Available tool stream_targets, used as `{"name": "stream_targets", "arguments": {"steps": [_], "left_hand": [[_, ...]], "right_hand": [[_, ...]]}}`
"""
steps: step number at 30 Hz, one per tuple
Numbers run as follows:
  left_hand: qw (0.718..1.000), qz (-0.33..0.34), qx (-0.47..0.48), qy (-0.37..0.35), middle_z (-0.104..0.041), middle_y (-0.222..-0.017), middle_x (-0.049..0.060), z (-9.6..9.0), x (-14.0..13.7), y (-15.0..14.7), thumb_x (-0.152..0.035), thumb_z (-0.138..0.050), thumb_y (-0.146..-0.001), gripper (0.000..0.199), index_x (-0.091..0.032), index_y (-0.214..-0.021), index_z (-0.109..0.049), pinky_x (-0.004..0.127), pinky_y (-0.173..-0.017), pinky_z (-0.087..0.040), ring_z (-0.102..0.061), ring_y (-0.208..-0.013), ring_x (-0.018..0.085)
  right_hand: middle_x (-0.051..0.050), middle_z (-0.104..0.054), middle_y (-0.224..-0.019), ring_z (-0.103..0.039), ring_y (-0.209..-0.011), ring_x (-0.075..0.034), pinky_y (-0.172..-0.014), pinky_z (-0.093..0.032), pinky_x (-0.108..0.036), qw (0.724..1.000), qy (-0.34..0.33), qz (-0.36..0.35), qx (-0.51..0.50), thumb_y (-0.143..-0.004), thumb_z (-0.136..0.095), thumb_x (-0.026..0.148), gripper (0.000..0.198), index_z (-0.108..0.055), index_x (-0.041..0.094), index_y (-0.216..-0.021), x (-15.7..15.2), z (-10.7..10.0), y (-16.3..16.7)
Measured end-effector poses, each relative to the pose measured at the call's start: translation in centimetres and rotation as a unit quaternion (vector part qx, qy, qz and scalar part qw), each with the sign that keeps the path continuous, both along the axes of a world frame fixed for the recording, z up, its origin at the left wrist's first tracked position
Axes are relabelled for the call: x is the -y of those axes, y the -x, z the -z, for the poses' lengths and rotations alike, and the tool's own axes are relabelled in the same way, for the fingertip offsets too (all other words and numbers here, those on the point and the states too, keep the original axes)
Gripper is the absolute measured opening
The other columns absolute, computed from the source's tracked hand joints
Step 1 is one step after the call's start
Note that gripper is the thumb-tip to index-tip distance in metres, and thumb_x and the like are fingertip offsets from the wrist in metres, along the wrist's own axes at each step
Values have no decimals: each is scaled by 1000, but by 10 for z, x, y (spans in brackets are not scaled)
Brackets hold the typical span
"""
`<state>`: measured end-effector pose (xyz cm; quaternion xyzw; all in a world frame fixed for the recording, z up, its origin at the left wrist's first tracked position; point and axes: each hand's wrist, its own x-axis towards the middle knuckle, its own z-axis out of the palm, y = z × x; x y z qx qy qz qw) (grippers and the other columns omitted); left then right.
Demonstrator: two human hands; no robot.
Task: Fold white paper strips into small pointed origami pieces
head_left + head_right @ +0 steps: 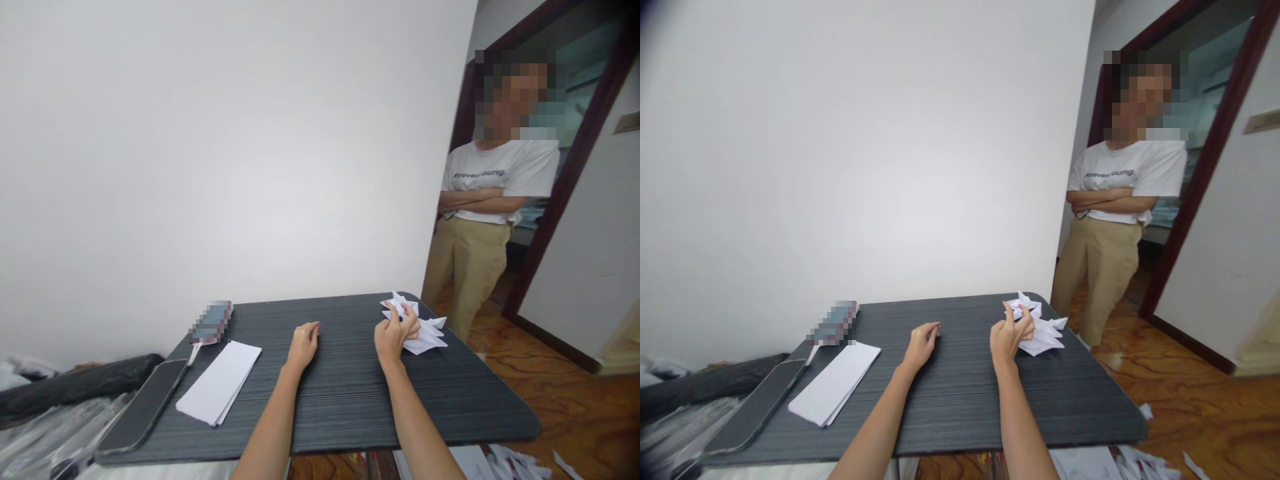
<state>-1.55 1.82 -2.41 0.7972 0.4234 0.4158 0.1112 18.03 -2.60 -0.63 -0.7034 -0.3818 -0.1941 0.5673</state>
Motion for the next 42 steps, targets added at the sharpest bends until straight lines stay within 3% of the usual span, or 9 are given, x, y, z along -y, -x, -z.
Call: {"name": "stream_targets", "arguments": {"steps": [4, 7, 9, 16, 19, 22, 25, 29, 42], "left_hand": [[1000, -17, -17, -15, -62, -84, 8, -1, 3, 3, -21, -37, -79, 27, -16, -92, -60, 31, -78, -40, -56, -78, 17], [999, -24, -39, -17, -62, -85, 8, -2, 5, 5, -21, -37, -79, 27, -16, -92, -60, 31, -78, -39, -56, -79, 17], [998, -36, -54, -13, -62, -85, 9, -2, 6, 7, -20, -37, -79, 27, -15, -91, -60, 30, -77, -39, -56, -80, 18], [970, -176, -157, 54, -60, -89, 12, -26, 12, 23, -17, -41, -75, 24, -15, -90, -59, 35, -81, -35, -53, -90, 22], [921, -303, -220, 108, -52, -105, 20, -44, 21, 48, -21, -51, -69, 29, -11, -96, -56, 46, -85, -27, -42, -104, 31], [860, -386, -252, 219, -27, -125, 27, -52, 33, 80, -31, -64, -56, 63, -9, -111, -44, 56, -83, -20, -18, -116, 41], [819, -405, -257, 316, -32, -124, 24, -49, 42, 110, -34, -65, -52, 61, -13, -107, -47, 50, -78, -31, -30, -111, 40], [842, -376, -252, 294, -56, -100, 16, -43, 48, 131, -42, -57, -59, 46, -14, -95, -53, 34, -69, -40, -50, -93, 29], [869, -347, -224, 272, -57, -98, 14, -41, 46, 136, -49, -59, -52, 52, -16, -91, -55, 30, -69, -38, -52, -92, 28]], "right_hand": [[-10, -39, -109, -35, -101, -25, -83, -25, -42, 975, 63, -186, 103, -66, -32, 5, 43, -55, 20, -99, -3, 7, 27], [-8, -47, -104, -38, -101, -20, -85, -27, -36, 882, 187, -383, 199, -66, -33, 5, 42, -56, 22, -97, -7, 24, 40], [-8, -48, -107, -39, -102, -19, -85, -29, -34, 835, 242, -444, 217, -69, -33, 6, 43, -53, 22, -104, -9, 33, 42], [-7, -49, -108, -38, -103, -19, -82, -31, -34, 832, 253, -450, 202, -73, -32, 10, 39, -53, 23, -102, -14, 37, 39], [-6, -49, -107, -39, -101, -18, -81, -31, -34, 833, 257, -446, 202, -72, -32, 9, 39, -54, 23, -102, -14, 37, 40], [-6, -48, -107, -38, -101, -18, -81, -31, -33, 833, 265, -441, 204, -72, -33, 9, 39, -53, 24, -101, -15, 36, 41], [-5, -48, -106, -38, -99, -17, -80, -31, -32, 833, 274, -436, 203, -72, -33, 9, 38, -54, 24, -100, -15, 36, 41], [-5, -48, -106, -38, -99, -17, -80, -30, -33, 832, 275, -437, 201, -73, -33, 10, 36, -54, 24, -99, -16, 37, 41], [-4, -49, -105, -38, -99, -17, -80, -30, -33, 835, 267, -441, 191, -73, -33, 9, 37, -54, 25, -99, -16, 38, 40]]}}
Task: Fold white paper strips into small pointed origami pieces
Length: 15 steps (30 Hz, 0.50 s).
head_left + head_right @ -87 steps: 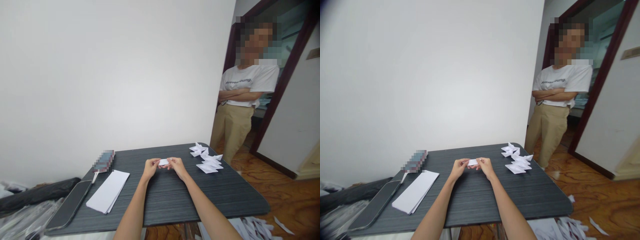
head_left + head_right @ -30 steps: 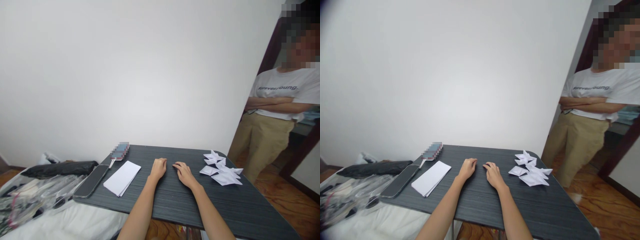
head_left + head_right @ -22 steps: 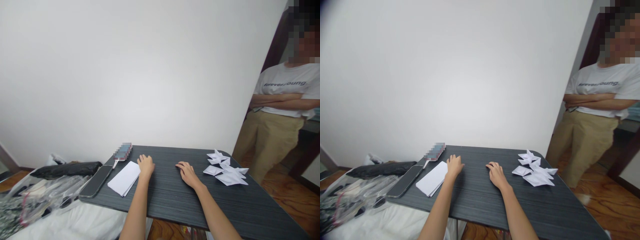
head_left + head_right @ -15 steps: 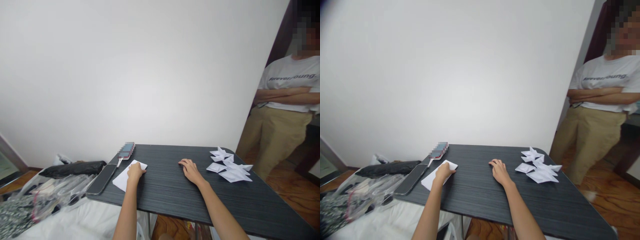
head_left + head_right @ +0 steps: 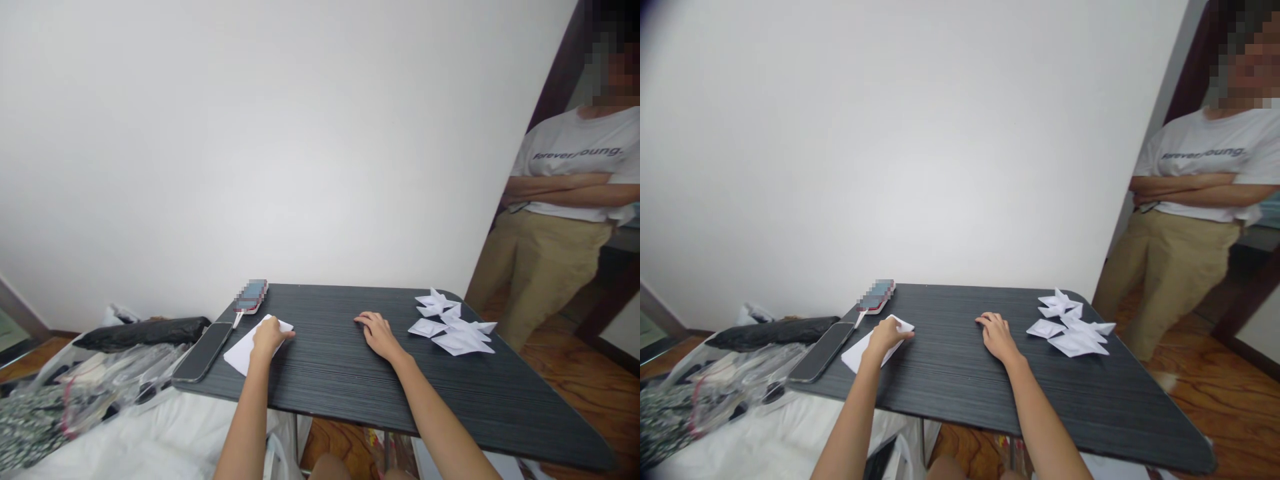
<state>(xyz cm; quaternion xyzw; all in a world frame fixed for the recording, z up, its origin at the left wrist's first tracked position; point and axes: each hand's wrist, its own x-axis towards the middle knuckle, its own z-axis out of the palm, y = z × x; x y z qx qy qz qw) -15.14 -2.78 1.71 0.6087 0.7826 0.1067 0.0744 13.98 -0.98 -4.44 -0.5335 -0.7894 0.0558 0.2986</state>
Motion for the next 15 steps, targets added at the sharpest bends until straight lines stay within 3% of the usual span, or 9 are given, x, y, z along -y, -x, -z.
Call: {"name": "stream_targets", "arguments": {"steps": [5, 12, 15], "left_hand": [[999, -31, -25, 4, -56, -98, 16, -5, 0, -13, -39, -60, -56, 46, -13, -93, -54, 34, -67, -39, -52, -89, 31], [998, 15, -50, -29, -58, -92, 18, 5, -5, -15, -27, -41, -73, 28, -10, -88, -57, 31, -70, -39, -54, -87, 26], [998, 27, -53, -33, -59, -88, 18, 6, -6, -13, -26, -40, -74, 27, -9, -85, -58, 28, -68, -38, -55, -84, 24]], "right_hand": [[-4, -49, -105, -37, -100, -17, -80, -30, -33, 1000, 4, 0, 0, -73, -33, 9, 37, -54, 25, -99, 0, 0, -1], [-4, -49, -105, -38, -100, -17, -80, -29, -32, 1000, 1, -2, -6, -73, -33, 8, 37, -54, 25, -99, 0, 0, -1], [-4, -48, -106, -38, -100, -17, -80, -29, -32, 1000, 4, 0, -6, -73, -34, 8, 37, -54, 25, -99, -1, -1, -1]]}}
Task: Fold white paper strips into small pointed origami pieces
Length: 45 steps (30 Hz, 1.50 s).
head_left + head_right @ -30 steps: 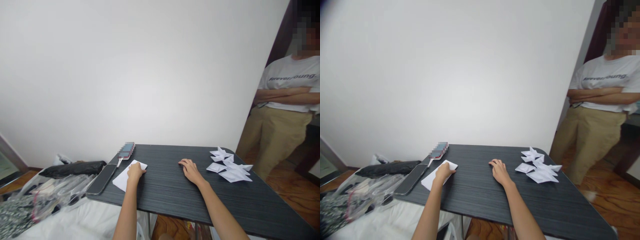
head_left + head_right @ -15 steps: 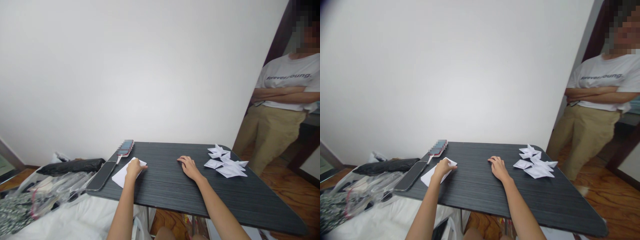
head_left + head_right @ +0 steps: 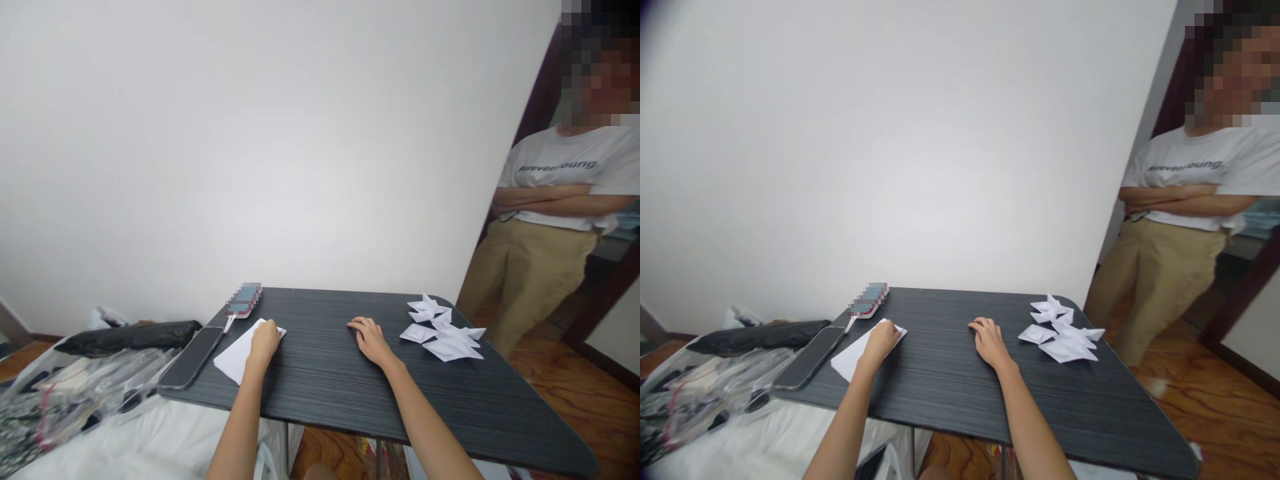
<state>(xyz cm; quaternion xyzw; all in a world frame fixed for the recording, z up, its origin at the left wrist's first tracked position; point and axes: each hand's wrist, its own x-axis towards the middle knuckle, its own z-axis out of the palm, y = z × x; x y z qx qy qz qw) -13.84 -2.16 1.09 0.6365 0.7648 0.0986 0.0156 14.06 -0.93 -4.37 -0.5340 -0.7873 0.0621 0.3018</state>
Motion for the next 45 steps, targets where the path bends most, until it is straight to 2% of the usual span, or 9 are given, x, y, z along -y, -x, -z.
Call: {"name": "stream_targets", "arguments": {"steps": [8, 14, 19, 23, 26, 29, 34, 39, 45], "left_hand": [[997, -35, -25, -59, -60, -81, 16, -12, 7, -5, -21, -33, -76, 29, -11, -80, -60, 29, -62, -38, -56, -78, 25], [991, -40, 6, -126, -62, -80, 12, -45, 18, -17, -33, -36, -76, 32, -16, -80, -63, 30, -64, -38, -56, -79, 27], [969, 36, 147, -198, -65, -78, 7, -69, 20, -30, -33, -43, -72, 27, -17, -77, -65, 26, -70, -38, -57, -78, 21], [898, 120, 353, -236, -65, -69, 5, -73, 12, -49, -38, -53, -64, 29, -13, -69, -64, 25, -64, -42, -58, -69, 19], [826, 156, 507, -191, -63, -66, 6, -68, -1, -65, -40, -58, -59, 33, -10, -71, -63, 23, -55, -42, -57, -64, 17], [762, 150, 609, -162, -62, -66, 5, -54, -20, -83, -38, -59, -59, 33, -9, -75, -60, 21, -53, -41, -56, -60, 13], [767, 120, 613, -150, -62, -66, 5, -11, -50, -112, -35, -57, -61, 28, -9, -72, -60, 20, -50, -40, -55, -58, 13], [747, 195, 628, -99, -63, -76, 8, 21, -59, -125, -36, -57, -63, 30, -10, -78, -59, 22, -57, -43, -57, -68, 16], [748, 290, 596, 23, -64, -67, 6, 28, -56, -116, -40, -58, -62, 33, -8, -71, -63, 22, -50, -40, -55, -57, 15]], "right_hand": [[-4, -49, -105, -38, -98, -17, -80, -29, -31, 1000, -6, 6, -3, -73, -34, 7, 37, -54, 25, -98, 1, -2, 0], [-4, -49, -104, -38, -98, -17, -80, -29, -31, 1000, -9, 9, -3, -73, -34, 6, 37, -54, 25, -97, 2, -4, 0], [-4, -49, -104, -39, -99, -17, -81, -30, -32, 1000, -2, 11, -10, -73, -35, 8, 35, -55, 25, -97, 2, -6, 1], [-5, -52, -101, -42, -98, -17, -82, -32, -33, 997, -10, -2, -71, -77, -36, 16, 28, -56, 22, -96, 0, -5, 0], [-7, -56, -99, -46, -96, -18, -85, -32, -33, 980, -9, -14, -196, -81, -33, 30, 30, -57, 19, -95, -8, -4, 0], [-9, -60, -94, -52, -91, -19, -83, -36, -34, 928, 53, -22, -368, -80, -27, 45, 44, -59, 17, -92, -18, -4, 0], [-8, -64, -80, -59, -76, -20, -68, -44, -32, 809, 177, -100, -551, -73, -33, 58, 54, -61, 15, -88, -20, -9, 1], [-7, -65, -68, -59, -60, -20, -55, -45, -31, 806, 185, -77, -557, -58, -62, 44, 36, -63, 11, -73, -19, -7, -1], [-7, -66, -72, -60, -64, -21, -62, -46, -34, 782, 153, -57, -602, -58, -62, 42, 36, -62, 13, -78, -25, -5, -5]]}}
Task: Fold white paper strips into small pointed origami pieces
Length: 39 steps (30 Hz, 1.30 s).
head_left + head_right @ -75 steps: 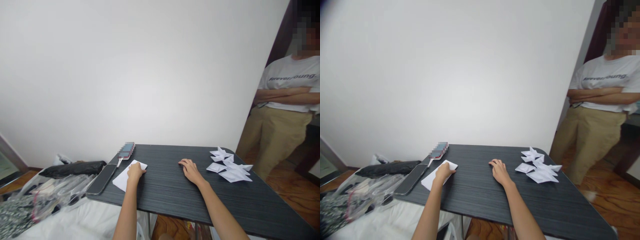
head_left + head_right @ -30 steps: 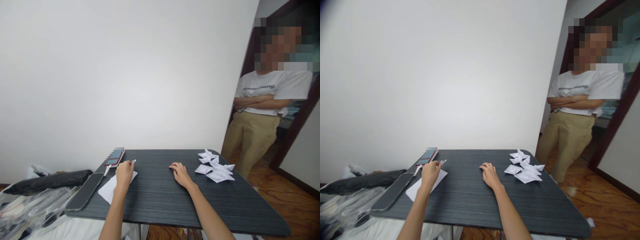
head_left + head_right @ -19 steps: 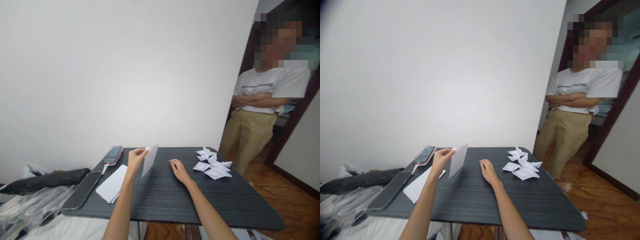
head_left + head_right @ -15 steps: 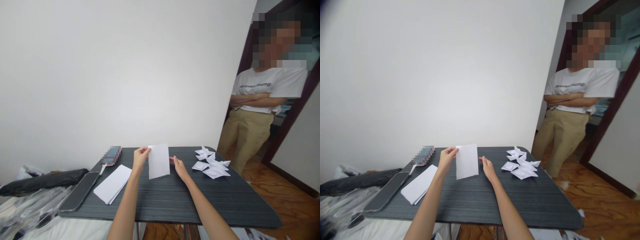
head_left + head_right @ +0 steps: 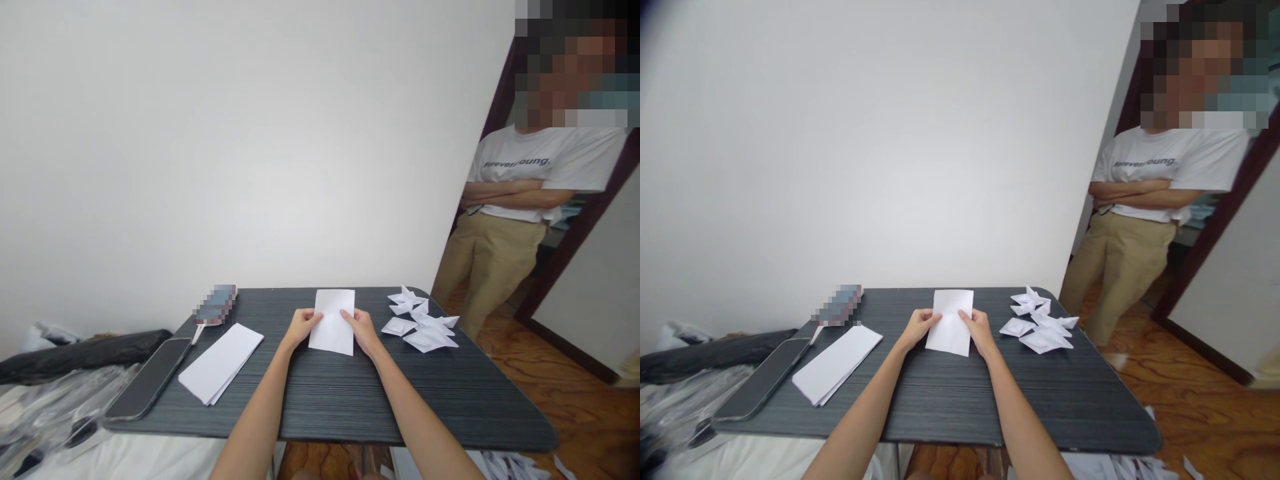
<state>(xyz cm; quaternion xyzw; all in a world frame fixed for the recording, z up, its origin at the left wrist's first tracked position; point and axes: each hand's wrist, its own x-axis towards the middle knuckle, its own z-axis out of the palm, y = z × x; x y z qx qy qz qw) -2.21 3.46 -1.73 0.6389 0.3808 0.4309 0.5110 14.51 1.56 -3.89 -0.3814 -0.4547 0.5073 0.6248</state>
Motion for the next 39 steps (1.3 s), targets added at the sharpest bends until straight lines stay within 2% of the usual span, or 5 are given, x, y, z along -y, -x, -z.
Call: {"name": "stream_targets", "arguments": {"steps": [7, 16, 30, 35, 39], "left_hand": [[999, 21, 41, 29, -63, -69, 6, -5, 5, 12, -39, -59, -63, 37, -8, -84, -62, 20, -49, -39, -54, -55, 12], [997, -9, 32, 69, -62, -62, 5, -5, 3, 15, -37, -63, -58, 35, -9, -78, -63, 23, -52, -42, -54, -52, 12], [985, 16, 127, 114, -57, -64, 2, -8, 5, 12, -28, -55, -59, 23, -12, -76, -59, 22, -49, -38, -51, -52, 11], [975, 50, 149, 154, -56, -62, 2, -11, 7, 9, -49, -51, -63, 39, -12, -76, -58, 22, -48, -38, -51, -53, 12], [976, 5, 153, 157, -56, -59, 0, -4, 2, 9, -32, -66, -56, 27, -11, -71, -57, 18, -46, -37, -50, -50, 8]], "right_hand": [[-6, -65, -73, -59, -64, -19, -61, -46, -32, 995, -14, -90, 31, -59, -63, 38, 34, -62, 13, -81, 7, -5, -7], [0, -58, -52, -40, -37, -6, -33, -26, -18, 993, -31, -48, 99, -60, -60, 39, 33, -63, 11, -78, 4, -5, -19], [0, -59, -68, -50, -58, -10, -52, -36, -21, 987, -44, -130, 81, -62, -49, 17, 15, -65, 17, -62, 10, -12, -17], [-1, -60, -69, -52, -64, -12, -58, -38, -23, 988, -43, -106, 99, -63, -48, 19, 16, -64, 16, -64, 9, -11, -17], [-4, -62, -80, -55, -74, -16, -65, -40, -26, 991, -37, -110, 61, -66, -51, 23, 20, -62, 17, -81, 10, -16, -17]]}}
